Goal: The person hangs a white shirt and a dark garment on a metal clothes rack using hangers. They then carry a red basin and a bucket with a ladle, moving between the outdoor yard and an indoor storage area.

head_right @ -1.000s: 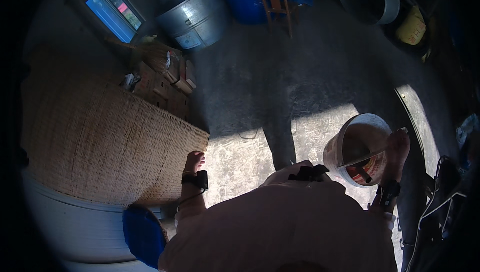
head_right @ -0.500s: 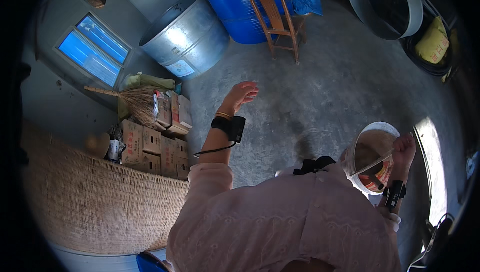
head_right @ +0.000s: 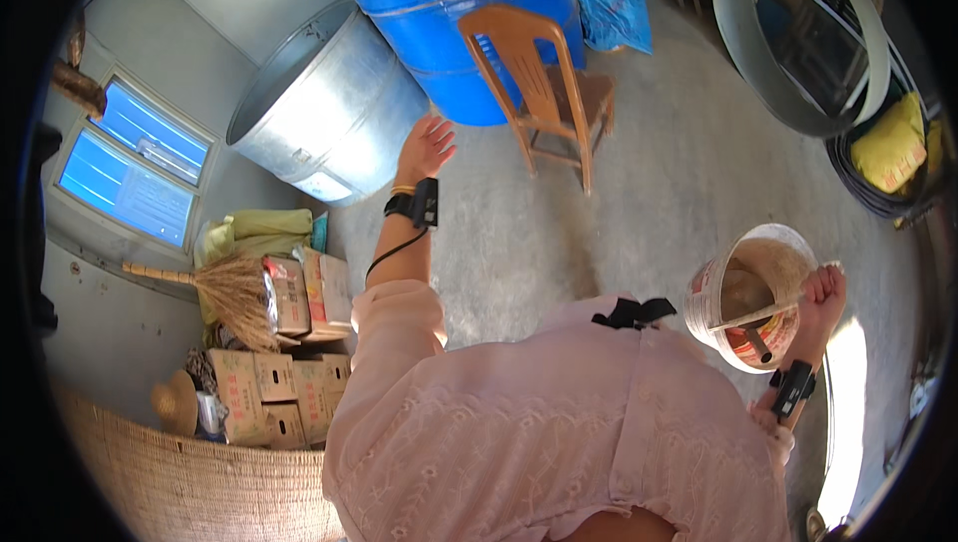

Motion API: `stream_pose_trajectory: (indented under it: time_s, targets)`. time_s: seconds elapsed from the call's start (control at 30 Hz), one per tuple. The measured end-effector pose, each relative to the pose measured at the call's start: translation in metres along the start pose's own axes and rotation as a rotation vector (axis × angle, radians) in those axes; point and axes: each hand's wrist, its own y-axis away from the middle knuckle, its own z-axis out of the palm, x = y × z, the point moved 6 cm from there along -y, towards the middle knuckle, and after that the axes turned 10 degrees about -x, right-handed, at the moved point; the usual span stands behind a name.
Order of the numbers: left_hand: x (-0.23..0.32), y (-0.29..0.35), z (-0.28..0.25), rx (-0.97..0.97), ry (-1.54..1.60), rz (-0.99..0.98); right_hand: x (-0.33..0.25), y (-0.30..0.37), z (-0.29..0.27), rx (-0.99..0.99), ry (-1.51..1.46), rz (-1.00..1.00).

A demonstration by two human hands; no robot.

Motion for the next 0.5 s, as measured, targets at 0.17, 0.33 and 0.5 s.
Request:
stream_pose_trajectory:
  time_s: [0.17,0.33,0.5]
  targets:
    - [0.024,-0.207,0.042,0.054,0.012,-0.095,0.041,-0.13,0.018,0.019,0.037,0.014]
    - [0.02,-0.368,-0.019,0.068,-0.162,0.053,0.093,-0.284,0.025,-0.086,-0.041,0.132]
    - [-0.006,-0.438,-0.078,0.277,-0.031,-0.102,0.146,-0.413,0.023,0.075,-0.031,0.239]
